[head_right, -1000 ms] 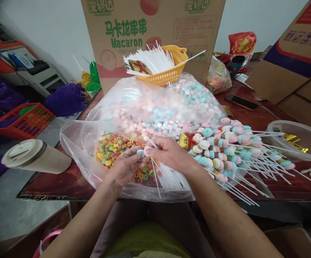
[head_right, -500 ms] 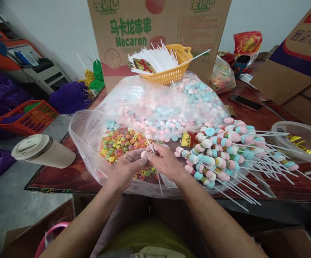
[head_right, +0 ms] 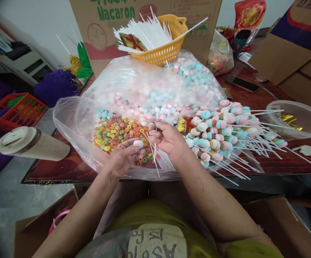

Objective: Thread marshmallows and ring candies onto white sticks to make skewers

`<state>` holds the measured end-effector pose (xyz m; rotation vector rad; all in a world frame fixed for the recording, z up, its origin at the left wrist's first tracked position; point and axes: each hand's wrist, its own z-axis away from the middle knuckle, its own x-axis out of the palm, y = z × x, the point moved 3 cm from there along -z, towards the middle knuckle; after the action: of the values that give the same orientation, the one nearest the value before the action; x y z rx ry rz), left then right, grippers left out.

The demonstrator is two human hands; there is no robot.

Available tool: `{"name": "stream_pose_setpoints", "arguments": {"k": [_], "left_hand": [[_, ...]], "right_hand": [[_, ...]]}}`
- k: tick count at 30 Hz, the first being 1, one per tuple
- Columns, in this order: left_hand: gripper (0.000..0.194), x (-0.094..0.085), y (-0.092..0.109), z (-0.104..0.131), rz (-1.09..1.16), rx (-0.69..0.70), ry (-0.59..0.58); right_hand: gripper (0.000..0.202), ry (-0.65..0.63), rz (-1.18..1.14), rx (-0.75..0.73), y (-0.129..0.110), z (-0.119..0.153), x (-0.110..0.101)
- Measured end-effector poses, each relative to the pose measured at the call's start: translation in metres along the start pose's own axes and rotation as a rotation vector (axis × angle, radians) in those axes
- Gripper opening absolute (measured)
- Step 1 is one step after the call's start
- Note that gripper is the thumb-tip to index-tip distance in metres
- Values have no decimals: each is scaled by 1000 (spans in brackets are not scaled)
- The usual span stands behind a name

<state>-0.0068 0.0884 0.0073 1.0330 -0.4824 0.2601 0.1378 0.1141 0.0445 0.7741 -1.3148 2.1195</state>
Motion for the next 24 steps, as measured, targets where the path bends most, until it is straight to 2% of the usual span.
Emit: {"name": "stream_pose_setpoints", "arguments": {"k": [6, 9, 10, 11, 13, 15, 17, 19, 21, 24], "left_hand": [[34, 0, -5, -1, 8, 5, -33], [34, 1, -7, 0, -36, 55, -44], [34, 0, -6, 0, -44, 78, -27], [33, 0, -4, 0, -42, 101, -4], [33, -3, 2, 0, -15, 154, 55], [34, -6, 9, 0, -10, 222, 99], [34, -7, 14, 1, -40, 288, 140], [32, -6, 17, 3, -62, 334, 169], [32, -4, 16, 6, -51, 352, 175], [36, 0, 16, 10, -38, 339, 123]], "right_hand": [[17, 47, 71, -26, 7, -4, 1], [12, 50, 130, -84, 17, -2, 5], [11, 44, 220, -135, 20, 2, 7], [10, 36, 354, -202, 23, 8, 9], [17, -8, 872, -423, 27, 24, 14], [32, -35, 1367, -573, 34, 41, 17], [42, 8, 1712, -571, 39, 51, 14], [46, 71, 1953, -495, 41, 55, 12], [47, 94, 2104, -419, 42, 54, 13], [47, 101, 2167, -362, 43, 51, 16]]}}
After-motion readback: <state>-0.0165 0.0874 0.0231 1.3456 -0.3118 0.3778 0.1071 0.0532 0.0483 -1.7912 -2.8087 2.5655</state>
